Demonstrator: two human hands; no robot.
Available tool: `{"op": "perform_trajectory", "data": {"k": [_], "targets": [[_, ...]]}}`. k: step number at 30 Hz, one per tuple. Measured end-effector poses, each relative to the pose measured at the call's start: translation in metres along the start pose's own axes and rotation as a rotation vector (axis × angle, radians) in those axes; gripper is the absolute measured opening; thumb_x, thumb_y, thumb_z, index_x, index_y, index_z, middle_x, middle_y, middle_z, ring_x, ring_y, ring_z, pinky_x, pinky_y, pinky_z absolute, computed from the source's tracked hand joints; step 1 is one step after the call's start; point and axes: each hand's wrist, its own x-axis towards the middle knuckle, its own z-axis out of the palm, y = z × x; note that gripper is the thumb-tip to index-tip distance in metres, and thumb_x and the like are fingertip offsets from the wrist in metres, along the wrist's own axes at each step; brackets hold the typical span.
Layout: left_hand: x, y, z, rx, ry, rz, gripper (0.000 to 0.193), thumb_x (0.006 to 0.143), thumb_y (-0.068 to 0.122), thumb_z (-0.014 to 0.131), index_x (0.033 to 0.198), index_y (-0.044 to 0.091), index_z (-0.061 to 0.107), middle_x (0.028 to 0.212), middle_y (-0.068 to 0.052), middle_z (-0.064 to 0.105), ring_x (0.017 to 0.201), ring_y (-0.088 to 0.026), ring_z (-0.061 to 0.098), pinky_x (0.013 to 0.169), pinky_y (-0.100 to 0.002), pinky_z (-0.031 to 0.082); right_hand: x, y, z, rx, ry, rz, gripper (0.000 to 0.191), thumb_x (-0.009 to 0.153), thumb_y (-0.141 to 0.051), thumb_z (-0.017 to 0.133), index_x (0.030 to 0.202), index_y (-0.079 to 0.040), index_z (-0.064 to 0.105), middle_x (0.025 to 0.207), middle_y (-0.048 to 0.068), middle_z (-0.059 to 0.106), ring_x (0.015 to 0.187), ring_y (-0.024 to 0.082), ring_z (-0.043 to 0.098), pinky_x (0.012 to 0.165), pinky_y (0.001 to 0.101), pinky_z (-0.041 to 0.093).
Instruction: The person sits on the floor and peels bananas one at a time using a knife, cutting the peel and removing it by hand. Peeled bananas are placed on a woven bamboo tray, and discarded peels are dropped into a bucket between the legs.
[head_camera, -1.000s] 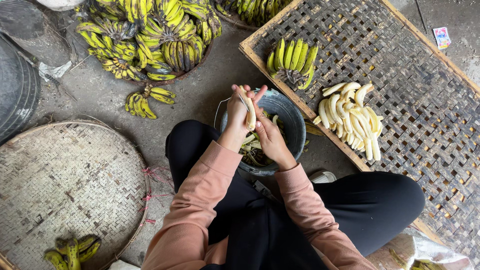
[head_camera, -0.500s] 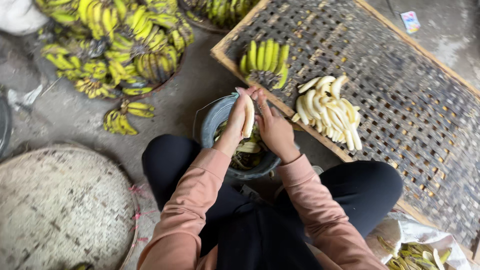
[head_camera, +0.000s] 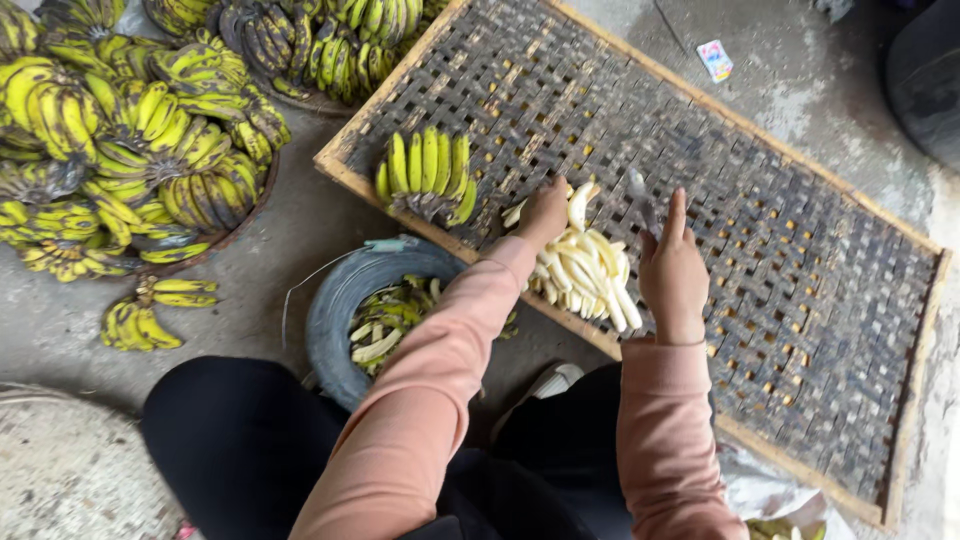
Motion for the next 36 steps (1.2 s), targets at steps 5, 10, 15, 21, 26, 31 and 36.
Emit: {"op": "perform_trajectory", "data": {"k": [5,10,15,21,26,31,36], "targets": [[0.034,-0.010,-0.016,0.566,0.183,-0.095,0.046,0.098,0.025,0.067,0.135,0.003,0.053,0.134,-0.020,0.057,0.116,-0.031,0.061,0.099,-0.045,0.053,0.006,0.009,0.004,0.101,-0.039,-0.017,0.075,0.106,-0.030,0.060,0.166,-0.013,0.019,0.111,0.022,0.071,0.080,0.038,0.071,0.064,0.0491,0.056],[0.037,-0.086,-0.045,1.098,0.573,-0.435,0.034,0.095,0.024,0.057,0.122,0.005,0.063,0.113,-0.010,0.063,0.104,-0.022,0.059,0.094,-0.050,0.052,0.003,0.007,0.002,0.150,-0.034,-0.036,0.075,0.104,-0.028,0.061,0.164,-0.009,0.021,0.126,0.027,0.066,0.079,0.039,0.073,0.060,0.0472,0.057],[0.023,-0.109,-0.040,0.856,0.319,-0.275,0.024,0.111,0.015,0.045,0.118,0.002,0.064,0.112,-0.015,0.064,0.103,-0.032,0.062,0.078,-0.048,0.057,0.000,-0.004,0.001,0.162,-0.049,-0.077,0.075,0.103,-0.028,0.061,0.164,-0.010,0.022,0.126,0.026,0.067,0.081,0.040,0.072,0.063,0.0490,0.056],[0.011,-0.099,-0.036,1.284,0.437,-0.342,0.046,0.098,0.018,0.040,0.142,0.003,0.046,0.105,-0.019,0.066,0.092,-0.034,0.064,0.073,-0.060,0.060,-0.002,-0.012,0.006,0.172,-0.057,-0.098,0.075,0.102,-0.029,0.062,0.164,-0.010,0.023,0.126,0.027,0.066,0.084,0.042,0.072,0.065,0.0492,0.057],[0.007,-0.104,-0.043,1.158,0.266,-0.200,0.053,0.105,0.015,0.038,0.156,-0.001,0.040,0.107,-0.014,0.066,0.098,-0.029,0.062,0.090,-0.051,0.051,-0.010,-0.009,0.008,0.213,-0.009,-0.162,0.076,0.101,-0.029,0.064,0.162,-0.009,0.024,0.125,0.028,0.066,0.085,0.042,0.072,0.067,0.0483,0.058],[-0.009,-0.123,-0.068,1.067,0.279,-0.012,0.039,0.105,0.016,0.052,0.141,0.002,0.053,0.114,-0.009,0.067,0.107,-0.025,0.061,0.098,-0.048,0.045,-0.010,-0.004,0.006,0.178,-0.071,-0.129,0.078,0.101,-0.029,0.065,0.163,-0.009,0.023,0.116,0.026,0.069,0.087,0.042,0.071,0.069,0.0499,0.057],[-0.022,-0.137,-0.104,0.363,0.181,-0.380,0.050,0.077,0.018,0.079,0.121,0.007,0.058,0.115,-0.010,0.067,0.108,-0.026,0.066,0.091,-0.039,0.052,-0.009,-0.011,0.004,0.250,-0.094,-0.165,0.078,0.099,-0.026,0.066,0.163,-0.008,0.024,0.113,0.026,0.070,0.086,0.042,0.071,0.069,0.0498,0.055]]}}
